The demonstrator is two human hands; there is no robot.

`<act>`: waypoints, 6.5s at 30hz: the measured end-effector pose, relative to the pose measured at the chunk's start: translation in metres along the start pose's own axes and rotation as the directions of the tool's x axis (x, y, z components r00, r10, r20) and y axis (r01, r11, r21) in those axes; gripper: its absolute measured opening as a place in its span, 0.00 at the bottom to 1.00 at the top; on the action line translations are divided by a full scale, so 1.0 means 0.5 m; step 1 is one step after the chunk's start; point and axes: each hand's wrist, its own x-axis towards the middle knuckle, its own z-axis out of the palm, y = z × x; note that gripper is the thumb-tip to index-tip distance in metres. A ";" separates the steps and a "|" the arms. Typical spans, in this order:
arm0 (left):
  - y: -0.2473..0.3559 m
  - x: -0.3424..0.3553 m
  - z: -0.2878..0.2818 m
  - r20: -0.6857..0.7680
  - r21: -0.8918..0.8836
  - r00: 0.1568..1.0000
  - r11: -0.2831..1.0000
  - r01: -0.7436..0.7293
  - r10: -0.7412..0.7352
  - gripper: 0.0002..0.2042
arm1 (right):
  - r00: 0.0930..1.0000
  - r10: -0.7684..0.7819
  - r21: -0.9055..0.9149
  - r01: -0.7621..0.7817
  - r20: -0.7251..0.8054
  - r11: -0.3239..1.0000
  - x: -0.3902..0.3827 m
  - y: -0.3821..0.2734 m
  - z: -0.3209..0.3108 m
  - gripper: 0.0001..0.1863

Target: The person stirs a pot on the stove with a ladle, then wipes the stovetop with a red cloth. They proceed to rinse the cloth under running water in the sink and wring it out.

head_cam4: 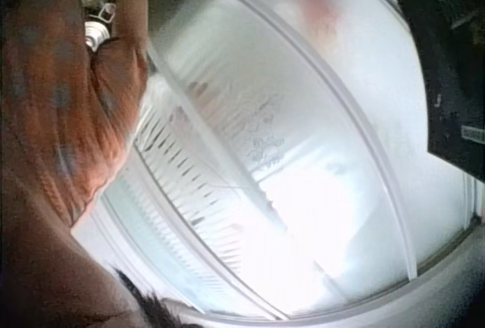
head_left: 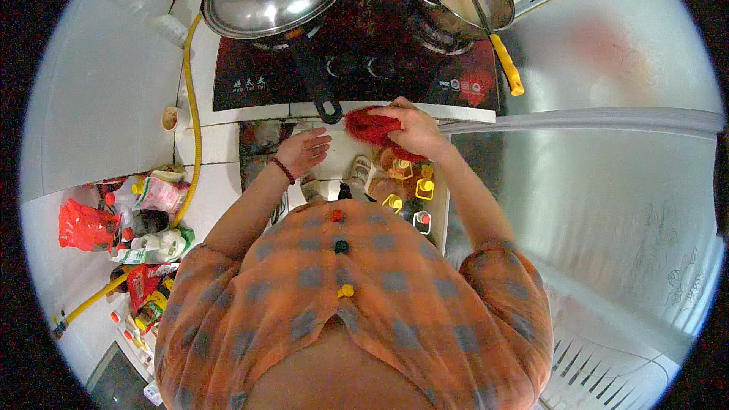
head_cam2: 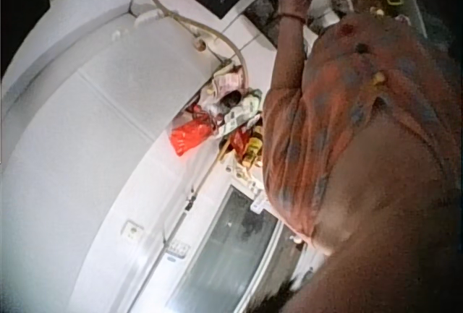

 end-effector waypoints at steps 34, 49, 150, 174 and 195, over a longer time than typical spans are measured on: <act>0.050 -0.121 -0.199 -0.154 -0.247 0.965 0.938 -0.244 0.210 0.11 | 0.981 -0.138 0.138 0.157 -0.138 0.978 0.304 -0.336 0.278 0.30; 0.043 -0.223 -0.222 -0.213 -0.394 0.928 0.843 -0.367 0.305 0.10 | 0.916 -0.245 -0.026 0.250 -0.317 0.968 0.438 -0.431 0.338 0.30; 0.063 0.123 0.282 0.376 0.920 0.873 -0.016 -0.391 0.311 0.23 | 0.609 0.396 0.165 -0.401 -0.687 0.901 -0.004 0.289 0.241 0.29; 0.002 0.025 -0.051 -0.151 0.746 0.980 0.665 0.025 0.132 0.22 | 0.758 0.307 0.064 -0.332 -0.575 0.941 0.043 0.101 0.287 0.35; -0.019 -0.161 -0.237 -0.400 0.259 0.771 0.868 -0.424 0.496 0.19 | 0.878 -0.392 0.360 0.472 -0.274 0.805 0.243 -0.300 0.403 0.29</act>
